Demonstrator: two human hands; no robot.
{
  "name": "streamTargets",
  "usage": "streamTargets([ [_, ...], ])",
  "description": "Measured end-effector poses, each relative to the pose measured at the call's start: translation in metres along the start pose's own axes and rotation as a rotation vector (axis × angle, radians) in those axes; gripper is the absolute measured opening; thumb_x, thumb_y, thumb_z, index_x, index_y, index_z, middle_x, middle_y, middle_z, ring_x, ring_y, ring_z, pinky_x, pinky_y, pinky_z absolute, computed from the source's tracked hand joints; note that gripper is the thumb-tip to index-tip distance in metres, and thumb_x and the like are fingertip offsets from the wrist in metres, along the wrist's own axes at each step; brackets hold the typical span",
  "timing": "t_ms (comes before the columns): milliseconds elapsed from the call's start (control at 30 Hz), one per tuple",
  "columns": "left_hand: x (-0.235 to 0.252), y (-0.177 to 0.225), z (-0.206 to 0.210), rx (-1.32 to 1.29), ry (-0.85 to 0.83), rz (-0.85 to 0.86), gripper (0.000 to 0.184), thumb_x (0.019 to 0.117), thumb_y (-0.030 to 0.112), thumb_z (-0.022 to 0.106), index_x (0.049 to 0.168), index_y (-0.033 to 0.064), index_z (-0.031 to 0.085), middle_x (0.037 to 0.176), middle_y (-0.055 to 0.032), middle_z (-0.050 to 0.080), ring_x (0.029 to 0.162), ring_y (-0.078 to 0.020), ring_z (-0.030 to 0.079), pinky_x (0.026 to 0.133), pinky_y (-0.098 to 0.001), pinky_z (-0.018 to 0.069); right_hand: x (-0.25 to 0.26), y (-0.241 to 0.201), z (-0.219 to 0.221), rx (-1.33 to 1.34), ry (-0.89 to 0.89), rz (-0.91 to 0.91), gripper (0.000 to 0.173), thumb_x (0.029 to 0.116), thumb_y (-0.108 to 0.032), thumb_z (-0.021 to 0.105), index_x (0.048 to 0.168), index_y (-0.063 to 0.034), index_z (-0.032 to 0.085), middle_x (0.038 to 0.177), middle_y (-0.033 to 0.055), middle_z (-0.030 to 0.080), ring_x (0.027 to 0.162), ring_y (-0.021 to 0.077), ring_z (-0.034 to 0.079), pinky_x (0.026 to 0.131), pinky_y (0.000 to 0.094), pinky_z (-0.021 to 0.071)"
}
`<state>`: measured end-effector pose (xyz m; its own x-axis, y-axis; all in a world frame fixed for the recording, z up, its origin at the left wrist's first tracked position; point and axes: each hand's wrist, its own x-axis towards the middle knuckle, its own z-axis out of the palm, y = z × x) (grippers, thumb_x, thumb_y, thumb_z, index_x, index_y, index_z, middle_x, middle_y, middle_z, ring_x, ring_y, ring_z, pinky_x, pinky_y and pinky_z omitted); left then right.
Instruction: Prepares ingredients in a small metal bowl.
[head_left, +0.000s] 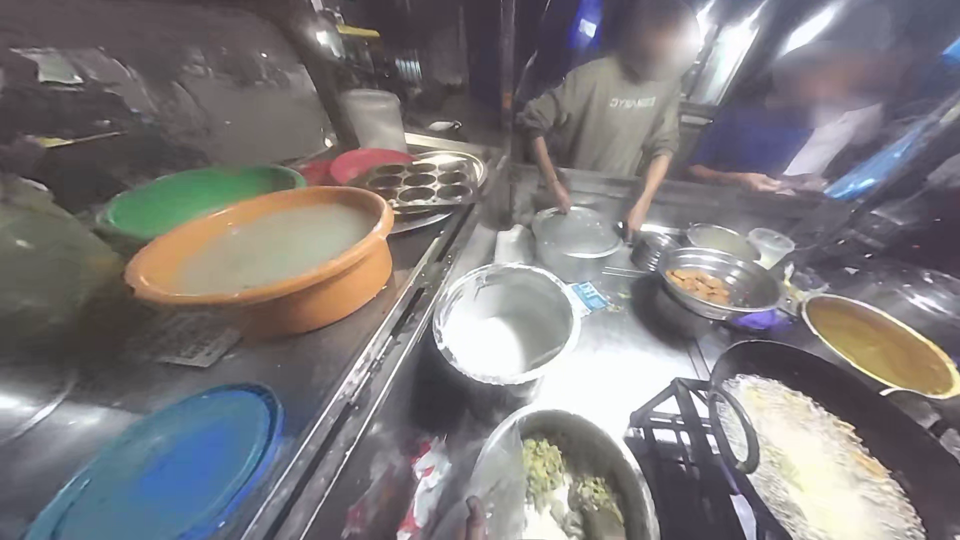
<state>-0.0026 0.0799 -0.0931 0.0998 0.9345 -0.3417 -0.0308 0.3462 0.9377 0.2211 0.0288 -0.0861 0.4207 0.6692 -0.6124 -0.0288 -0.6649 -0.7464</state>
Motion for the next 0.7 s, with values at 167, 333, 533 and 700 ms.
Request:
streamTargets([
  [167,-0.023,0.041,0.027,0.103,0.044,-0.126,0.049,0.1122,0.026,0.023,0.125,-0.0140,0.049,0.091,-0.0072,0.053,0.079,-0.0022,0.053,0.076,-0.0223,0.0469,-0.020,-0.016,-0.003,-0.145,0.117,-0.070,0.038,0.1073,-0.019,0.048,0.117,0.0142,0.063,0.099,0.0262,0.066,0.088,0.0304,0.065,0.085,0.0492,0.0535],
  [333,-0.036,0.034,0.051,0.196,-0.236,-0.153,0.061,0.1108,0.033,0.018,0.139,-0.0144,0.045,0.125,-0.0263,0.060,0.114,-0.0188,0.060,0.103,-0.0362,0.0478,-0.055,-0.020,0.038,-0.162,-0.054,-0.359,0.040,0.1015,-0.010,0.050,0.138,0.0069,0.054,0.112,0.0265,0.067,0.095,0.0323,0.069,0.086,0.0501,0.0567],
  [533,-0.051,0.035,0.057,0.186,-0.370,-0.052,0.052,0.1085,0.026,0.022,0.116,-0.0150,0.053,0.094,-0.0029,0.062,0.088,0.0042,0.058,0.085,-0.0171,0.0496,-0.073,-0.007,0.035,-0.024,-0.109,-0.604,0.045,0.0961,-0.011,0.051,0.132,0.0155,0.056,0.126,0.0287,0.065,0.117,0.0272,0.064,0.105,0.0396,0.0493],
  [700,-0.067,0.048,0.063,0.001,-0.220,-0.081,0.046,0.1115,0.026,0.015,0.116,-0.0058,0.048,0.090,0.0055,0.055,0.084,0.0089,0.056,0.080,-0.0133,0.0494,-0.101,-0.023,-0.047,-0.080,0.034,-0.564,0.048,0.0994,-0.023,0.061,0.136,0.0074,0.056,0.118,0.0202,0.070,0.109,0.0222,0.069,0.098,0.0414,0.0551],
])
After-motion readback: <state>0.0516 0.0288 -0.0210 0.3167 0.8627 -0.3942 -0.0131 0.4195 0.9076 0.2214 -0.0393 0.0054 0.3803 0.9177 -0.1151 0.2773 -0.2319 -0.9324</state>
